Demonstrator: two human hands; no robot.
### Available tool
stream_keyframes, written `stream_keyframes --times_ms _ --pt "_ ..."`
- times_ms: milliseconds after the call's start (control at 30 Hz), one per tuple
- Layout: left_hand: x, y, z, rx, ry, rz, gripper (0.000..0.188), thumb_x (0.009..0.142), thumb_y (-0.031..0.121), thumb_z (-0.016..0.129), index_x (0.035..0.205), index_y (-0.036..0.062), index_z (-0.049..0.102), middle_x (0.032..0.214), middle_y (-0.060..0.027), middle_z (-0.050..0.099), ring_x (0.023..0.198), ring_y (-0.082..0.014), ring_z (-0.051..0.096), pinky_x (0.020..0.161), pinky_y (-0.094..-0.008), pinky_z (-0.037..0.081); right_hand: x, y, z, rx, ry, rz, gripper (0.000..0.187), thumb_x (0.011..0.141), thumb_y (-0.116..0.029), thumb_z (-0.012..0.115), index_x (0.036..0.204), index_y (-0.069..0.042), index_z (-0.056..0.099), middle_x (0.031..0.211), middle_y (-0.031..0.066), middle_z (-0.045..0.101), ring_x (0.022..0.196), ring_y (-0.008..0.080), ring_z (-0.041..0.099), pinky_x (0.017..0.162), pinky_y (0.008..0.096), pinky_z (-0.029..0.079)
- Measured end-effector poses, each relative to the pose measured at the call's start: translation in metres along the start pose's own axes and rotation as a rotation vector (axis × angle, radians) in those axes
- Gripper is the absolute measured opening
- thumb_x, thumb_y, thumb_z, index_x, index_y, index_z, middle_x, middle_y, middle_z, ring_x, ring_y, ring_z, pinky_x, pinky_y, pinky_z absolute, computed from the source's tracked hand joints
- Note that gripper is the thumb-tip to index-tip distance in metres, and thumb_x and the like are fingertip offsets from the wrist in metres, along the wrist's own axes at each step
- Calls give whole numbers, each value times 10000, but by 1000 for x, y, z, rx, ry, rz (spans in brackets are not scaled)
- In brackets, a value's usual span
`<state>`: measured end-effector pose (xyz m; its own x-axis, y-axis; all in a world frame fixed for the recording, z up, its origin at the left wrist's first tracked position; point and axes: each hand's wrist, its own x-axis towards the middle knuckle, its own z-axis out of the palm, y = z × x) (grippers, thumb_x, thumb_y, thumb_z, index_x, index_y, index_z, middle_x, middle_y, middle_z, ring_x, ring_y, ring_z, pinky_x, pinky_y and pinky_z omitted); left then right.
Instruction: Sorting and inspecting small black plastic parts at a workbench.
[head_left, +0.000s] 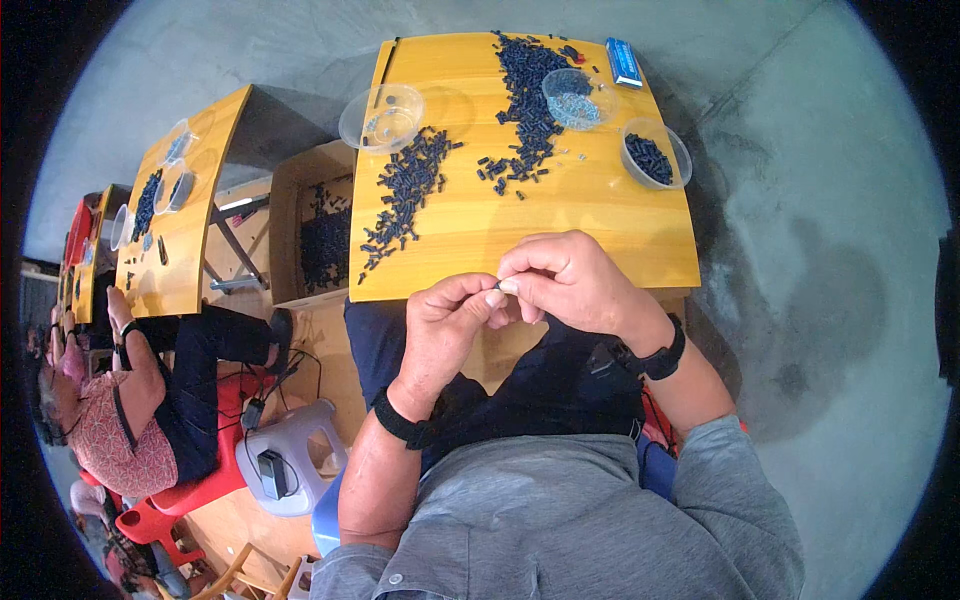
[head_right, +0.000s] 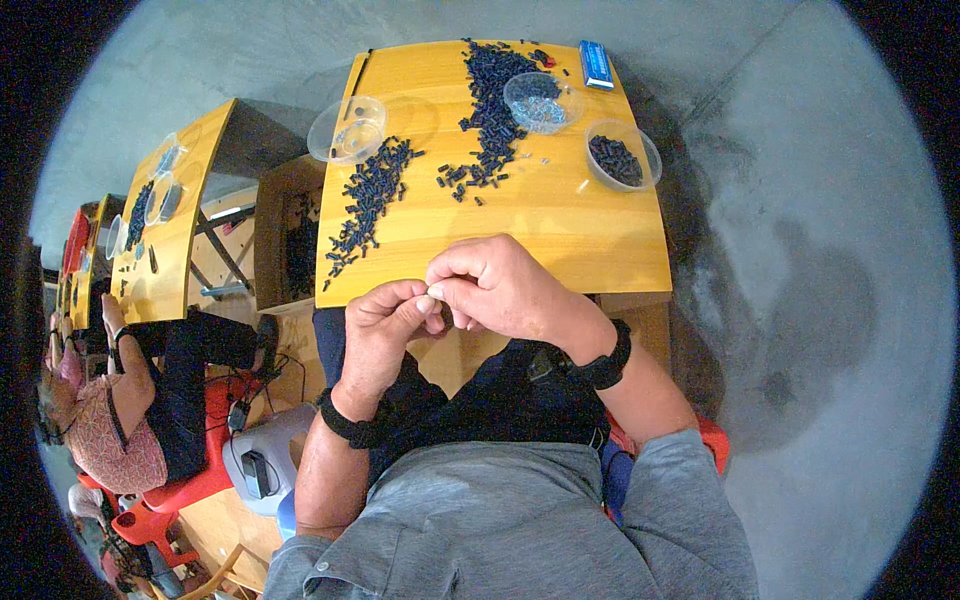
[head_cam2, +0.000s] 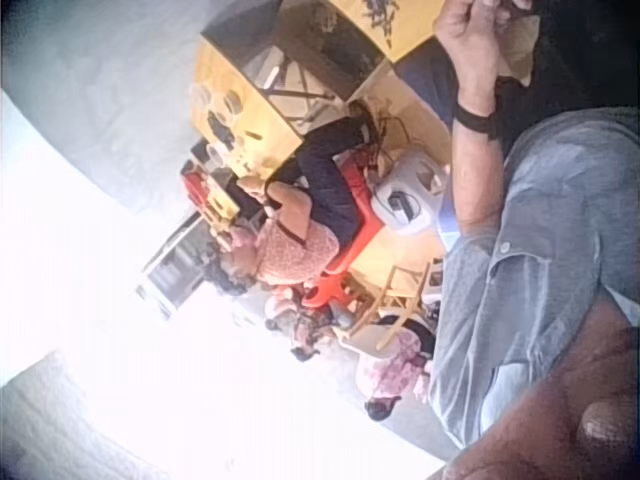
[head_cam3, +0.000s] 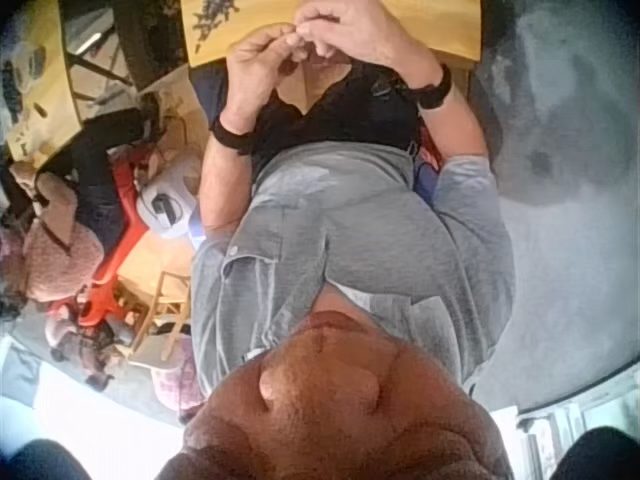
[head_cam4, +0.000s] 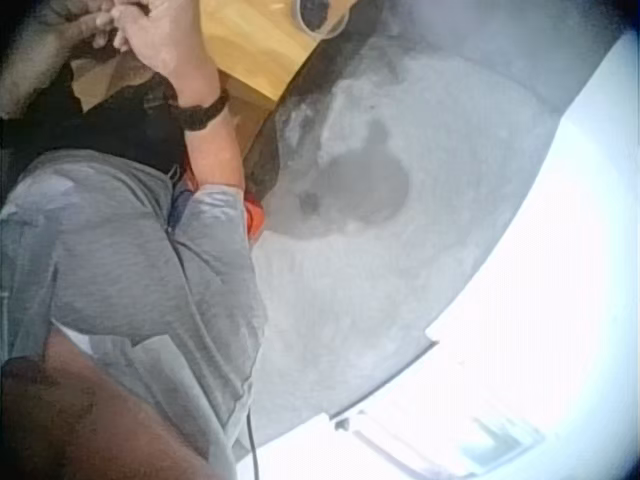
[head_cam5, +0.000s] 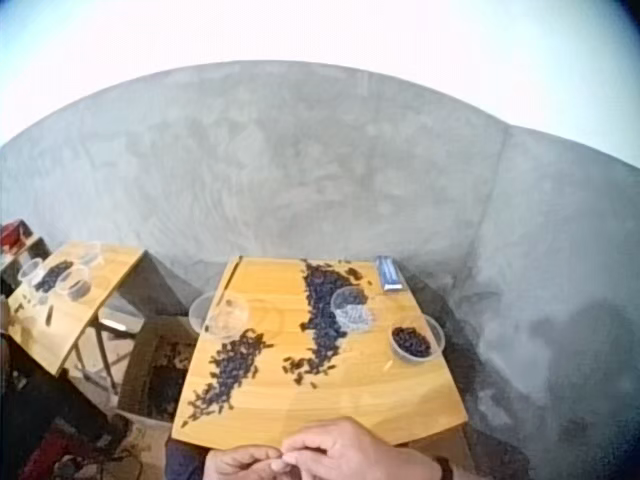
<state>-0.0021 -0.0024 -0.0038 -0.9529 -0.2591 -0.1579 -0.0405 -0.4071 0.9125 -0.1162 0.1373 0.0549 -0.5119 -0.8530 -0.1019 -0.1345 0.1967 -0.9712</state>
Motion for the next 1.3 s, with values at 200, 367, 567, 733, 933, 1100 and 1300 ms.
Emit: stream_keyframes --times_ms 200,367,567,733,933,1100,1300 --pt "-1 3 0 45 4 38 115 882 35 585 967 -27 630 784 -78 640 685 -140 620 637 -278 552 -3 5 4 97 49 -44 119 881 6 480 895 20 597 716 52 566 553 91 582 474 228 471" --pt "-1 4 0 31 7 33 107 865 9 601 958 -30 639 791 -65 647 680 -119 613 637 -251 532 0 2 5 -51 42 -94 96 877 23 482 872 28 578 751 61 557 544 96 564 481 231 446" --pt "1 1 -1 26 -11 19 96 853 -12 611 939 -28 650 791 -47 650 667 -94 597 624 -225 509 5 1 2 -362 53 -372 39 845 -17 532 827 0 563 731 112 557 624 227 561 550 324 446" --pt "2 5 3 -54 15 -14 106 888 34 568 934 -28 641 761 -69 640 652 -129 597 610 -256 502 9 12 4 -466 112 -571 59 867 9 524 882 2 580 722 72 543 578 140 561 496 271 428" --pt "4 2 2 -130 -2 -45 109 887 19 555 928 -31 643 771 -72 643 653 -136 598 619 -256 498 -3 18 21 9 219 -204 51 809 2 603 856 -8 589 730 128 578 628 260 582 551 340 461" --pt "6 -3 -3 -103 -56 -75 92 870 5 582 919 -25 654 774 -62 653 653 -101 595 603 -234 499 -5 23 20 -206 242 -369 63 809 27 573 862 0 595 721 113 578 634 245 572 554 337 454" --pt "4 -8 -2 -117 -27 -99 87 872 12 584 927 -21 642 783 -70 655 657 -116 607 617 -242 514 -5 34 14 -167 158 -385 91 823 1 557 907 -3 590 710 112 581 643 242 577 544 327 445"
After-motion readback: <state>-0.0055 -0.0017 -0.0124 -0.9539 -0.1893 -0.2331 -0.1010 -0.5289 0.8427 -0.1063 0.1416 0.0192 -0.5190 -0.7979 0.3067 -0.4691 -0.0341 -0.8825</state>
